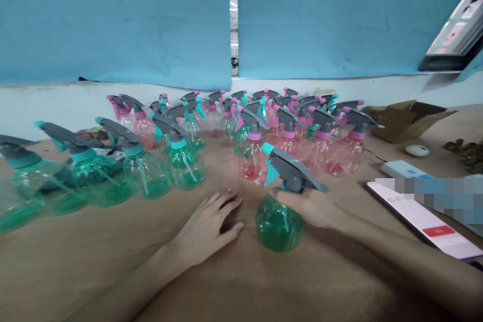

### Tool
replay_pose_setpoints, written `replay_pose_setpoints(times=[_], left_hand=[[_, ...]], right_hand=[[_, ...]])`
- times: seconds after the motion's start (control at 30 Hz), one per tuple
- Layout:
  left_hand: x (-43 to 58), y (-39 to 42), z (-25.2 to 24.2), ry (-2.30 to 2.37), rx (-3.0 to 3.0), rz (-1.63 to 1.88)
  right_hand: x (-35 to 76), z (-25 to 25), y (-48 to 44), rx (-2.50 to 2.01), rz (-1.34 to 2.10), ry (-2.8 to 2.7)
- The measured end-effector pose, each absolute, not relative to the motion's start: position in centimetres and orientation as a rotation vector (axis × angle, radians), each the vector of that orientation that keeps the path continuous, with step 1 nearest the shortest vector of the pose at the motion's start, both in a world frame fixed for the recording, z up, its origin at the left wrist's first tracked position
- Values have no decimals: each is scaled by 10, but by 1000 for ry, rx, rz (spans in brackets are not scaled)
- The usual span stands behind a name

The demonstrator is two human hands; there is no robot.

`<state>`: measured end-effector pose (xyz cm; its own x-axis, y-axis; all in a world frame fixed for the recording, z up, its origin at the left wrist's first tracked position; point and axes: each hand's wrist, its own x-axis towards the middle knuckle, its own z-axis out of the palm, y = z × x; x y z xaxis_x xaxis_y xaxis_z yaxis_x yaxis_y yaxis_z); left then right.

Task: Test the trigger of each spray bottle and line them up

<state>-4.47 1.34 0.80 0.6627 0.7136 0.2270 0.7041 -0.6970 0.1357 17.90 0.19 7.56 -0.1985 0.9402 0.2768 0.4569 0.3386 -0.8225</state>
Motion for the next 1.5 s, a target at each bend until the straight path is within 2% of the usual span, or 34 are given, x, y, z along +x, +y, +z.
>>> replay_pose_setpoints(times=[0.2, 0.43, 0.7, 0.87, 1.5], left_hand=[[-45, 14, 8, 1206, 2828, 410], [-45, 14, 8, 1212, 2834, 398], [-45, 14, 9, 1204, 2834, 393], [-46, 14, 8, 1199, 2831, 416], [-45, 14, 9, 1206, 2834, 397]], right_hand=[[179, 73, 2, -1380, 762, -1749], [178, 71, 3, -1255, 792, -1830], [176, 70, 2, -1368, 740, -1774], [174, 73, 3, -1179, 795, -1770], [174, 72, 3, -1187, 803, -1788]])
